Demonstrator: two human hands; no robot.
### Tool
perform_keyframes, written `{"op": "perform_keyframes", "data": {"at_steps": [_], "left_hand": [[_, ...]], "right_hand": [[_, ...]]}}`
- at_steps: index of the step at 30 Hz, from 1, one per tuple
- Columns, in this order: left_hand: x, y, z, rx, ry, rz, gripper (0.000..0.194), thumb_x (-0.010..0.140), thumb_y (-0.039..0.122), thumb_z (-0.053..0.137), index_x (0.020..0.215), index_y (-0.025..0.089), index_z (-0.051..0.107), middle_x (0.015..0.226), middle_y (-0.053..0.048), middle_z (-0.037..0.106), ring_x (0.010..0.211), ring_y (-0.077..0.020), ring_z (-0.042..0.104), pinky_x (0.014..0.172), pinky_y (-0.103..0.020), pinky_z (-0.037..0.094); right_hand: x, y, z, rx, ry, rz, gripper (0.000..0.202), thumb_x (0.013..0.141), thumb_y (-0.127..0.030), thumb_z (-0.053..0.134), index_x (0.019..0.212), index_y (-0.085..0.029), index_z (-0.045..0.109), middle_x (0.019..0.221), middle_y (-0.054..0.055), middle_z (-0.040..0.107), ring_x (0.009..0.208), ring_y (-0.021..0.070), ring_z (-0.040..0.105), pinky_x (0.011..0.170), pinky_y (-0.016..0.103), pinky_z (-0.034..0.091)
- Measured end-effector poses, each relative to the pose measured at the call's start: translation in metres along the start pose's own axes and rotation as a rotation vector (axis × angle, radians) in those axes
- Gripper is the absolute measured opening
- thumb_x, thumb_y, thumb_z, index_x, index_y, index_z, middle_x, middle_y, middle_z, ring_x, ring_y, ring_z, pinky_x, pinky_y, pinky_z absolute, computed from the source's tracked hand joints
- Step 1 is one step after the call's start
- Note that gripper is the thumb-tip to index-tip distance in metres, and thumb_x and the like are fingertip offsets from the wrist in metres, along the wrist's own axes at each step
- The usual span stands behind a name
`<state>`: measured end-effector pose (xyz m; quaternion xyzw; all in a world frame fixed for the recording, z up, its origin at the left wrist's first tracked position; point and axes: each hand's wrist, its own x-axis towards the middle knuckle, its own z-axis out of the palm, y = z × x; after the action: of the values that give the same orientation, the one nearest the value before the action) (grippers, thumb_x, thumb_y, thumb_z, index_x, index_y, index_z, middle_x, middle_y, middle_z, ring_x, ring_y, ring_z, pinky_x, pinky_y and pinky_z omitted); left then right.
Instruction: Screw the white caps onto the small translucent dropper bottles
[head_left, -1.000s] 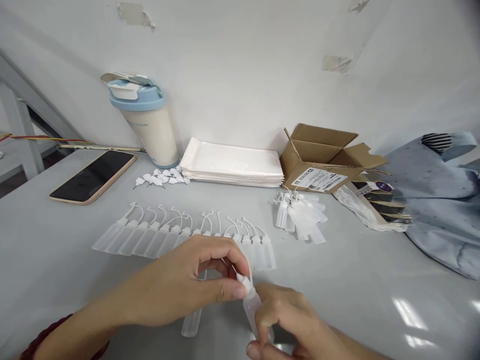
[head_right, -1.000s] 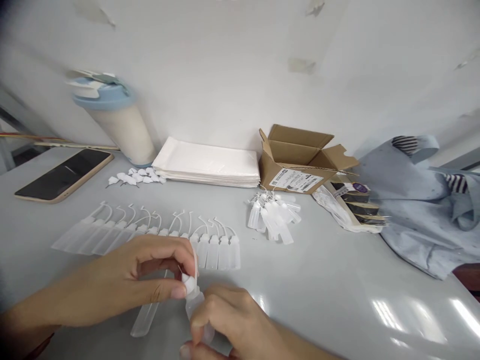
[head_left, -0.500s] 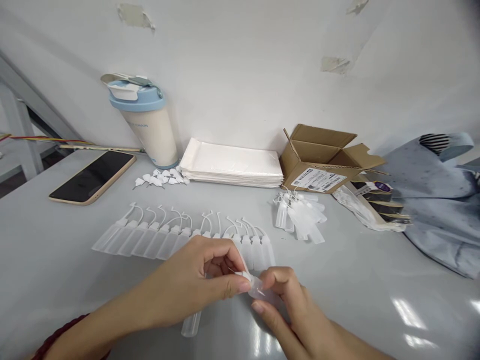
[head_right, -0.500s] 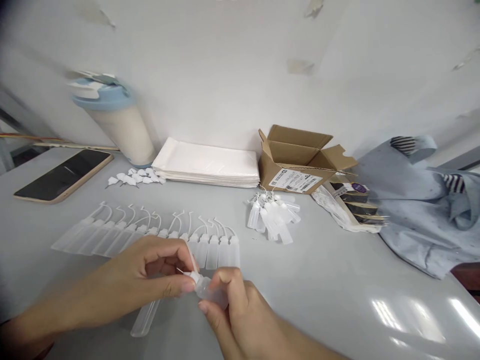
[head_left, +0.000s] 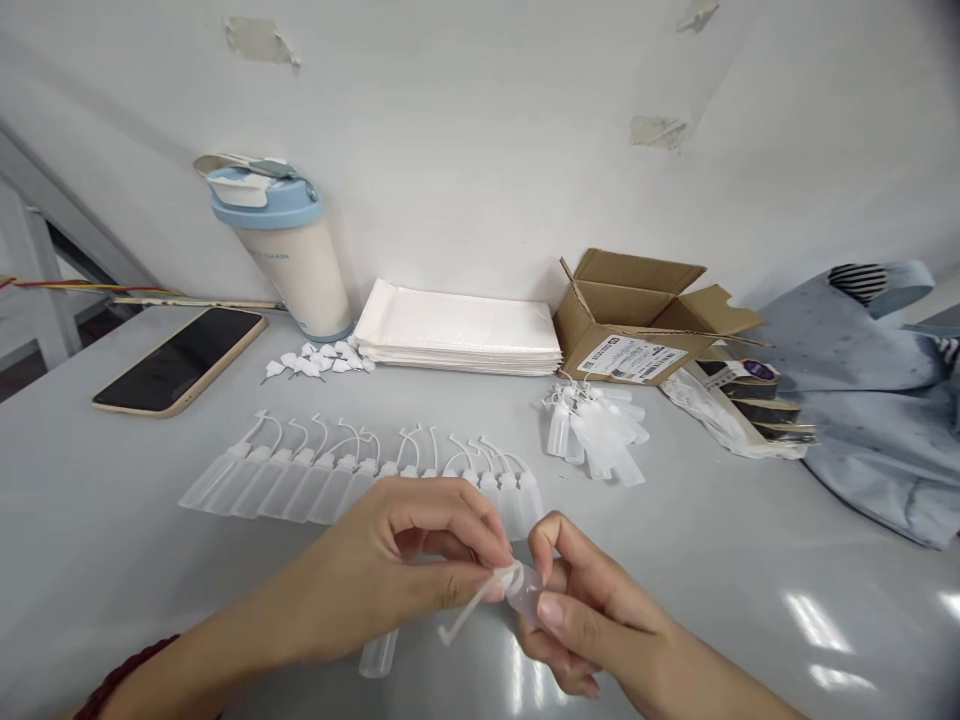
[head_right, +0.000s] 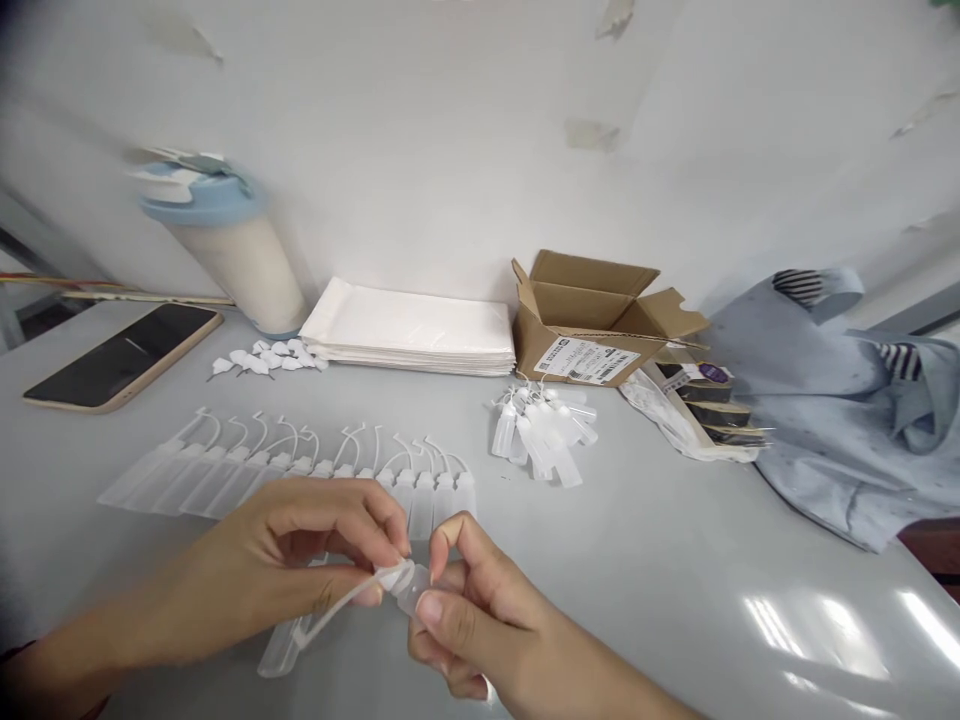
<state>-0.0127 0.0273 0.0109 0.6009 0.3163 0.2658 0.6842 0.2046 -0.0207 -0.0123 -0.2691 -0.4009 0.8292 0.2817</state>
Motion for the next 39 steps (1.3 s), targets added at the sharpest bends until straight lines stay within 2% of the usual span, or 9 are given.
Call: {"op": "perform_keyframes", "data": {"at_steps": [5,11,14,17,23,26,33,37,39], "left_hand": [[0.002,0.001,0.001,-0.114,0.016,-0.149,0.006,0.078,0.023,0.075,0.082,0.02,0.073,0.081,0.002,0.065,0.074,-0.0099,0.059,0.067,-0.018,0.047],[0.002,0.003,0.004,-0.062,-0.027,-0.303,0.017,0.084,0.032,0.068,0.081,0.016,0.067,0.064,0.004,0.061,0.061,-0.0099,0.058,0.062,-0.021,0.047],[0.001,0.003,0.005,-0.055,-0.03,-0.335,0.018,0.083,0.034,0.067,0.081,0.016,0.066,0.061,0.004,0.061,0.059,-0.01,0.058,0.059,-0.02,0.047],[0.0,0.003,0.006,-0.015,-0.006,-0.3,0.016,0.082,0.033,0.068,0.082,0.018,0.068,0.065,0.004,0.061,0.062,-0.0108,0.058,0.061,-0.021,0.048],[0.001,0.005,0.008,0.154,0.028,-0.147,0.006,0.076,0.026,0.072,0.079,0.021,0.074,0.074,0.003,0.066,0.07,-0.0116,0.058,0.067,-0.021,0.048],[0.0,0.004,0.009,0.13,0.045,-0.155,0.007,0.076,0.025,0.071,0.081,0.02,0.074,0.078,0.003,0.067,0.074,-0.0123,0.06,0.071,-0.021,0.049],[-0.003,0.002,0.009,0.103,-0.006,-0.308,0.02,0.084,0.038,0.064,0.085,0.019,0.07,0.068,0.004,0.062,0.065,-0.0115,0.059,0.062,-0.02,0.047],[-0.005,0.003,0.009,0.159,-0.046,-0.322,0.021,0.085,0.038,0.062,0.08,0.018,0.069,0.062,0.004,0.059,0.061,-0.0119,0.059,0.058,-0.02,0.046],[-0.007,0.001,0.01,0.297,-0.035,-0.201,0.018,0.086,0.036,0.061,0.082,0.02,0.07,0.068,0.003,0.063,0.064,-0.0132,0.06,0.061,-0.022,0.046]], "right_hand": [[-0.004,-0.003,0.004,-0.19,0.059,-0.042,0.03,0.097,-0.048,0.05,0.092,-0.023,0.034,0.07,-0.007,0.035,0.058,0.0076,0.028,0.054,0.02,0.024],[-0.013,-0.005,0.004,-0.902,0.199,0.031,0.017,0.099,-0.039,0.043,0.094,-0.023,0.041,0.08,-0.001,0.044,0.07,0.014,0.038,0.063,0.026,0.035],[-0.015,-0.004,0.004,-1.006,0.199,0.004,0.013,0.098,-0.036,0.043,0.095,-0.024,0.042,0.08,0.0,0.048,0.068,0.0146,0.042,0.061,0.027,0.037],[-0.014,-0.004,0.005,-0.867,0.225,0.02,0.02,0.098,-0.042,0.045,0.092,-0.023,0.043,0.078,-0.001,0.046,0.069,0.0138,0.04,0.061,0.026,0.036],[-0.002,-0.002,-0.001,-0.025,0.03,0.118,0.038,0.091,-0.053,0.057,0.09,-0.025,0.031,0.065,-0.009,0.038,0.051,0.0053,0.024,0.045,0.016,0.018],[-0.003,-0.003,-0.003,-0.034,0.023,0.096,0.035,0.093,-0.05,0.056,0.09,-0.025,0.031,0.065,-0.01,0.037,0.051,0.0054,0.022,0.045,0.017,0.018],[-0.016,-0.009,0.006,-0.834,0.217,0.101,0.029,0.098,-0.05,0.043,0.093,-0.022,0.042,0.079,-0.002,0.039,0.072,0.0139,0.034,0.065,0.026,0.032],[-0.008,-0.006,0.005,-0.407,0.125,0.088,0.034,0.095,-0.054,0.049,0.088,-0.023,0.036,0.07,-0.006,0.037,0.062,0.0093,0.03,0.055,0.02,0.027],[-0.003,-0.005,0.0,-0.062,0.018,0.15,0.036,0.092,-0.053,0.055,0.088,-0.025,0.032,0.063,-0.01,0.037,0.051,0.0056,0.026,0.047,0.016,0.023]]}}
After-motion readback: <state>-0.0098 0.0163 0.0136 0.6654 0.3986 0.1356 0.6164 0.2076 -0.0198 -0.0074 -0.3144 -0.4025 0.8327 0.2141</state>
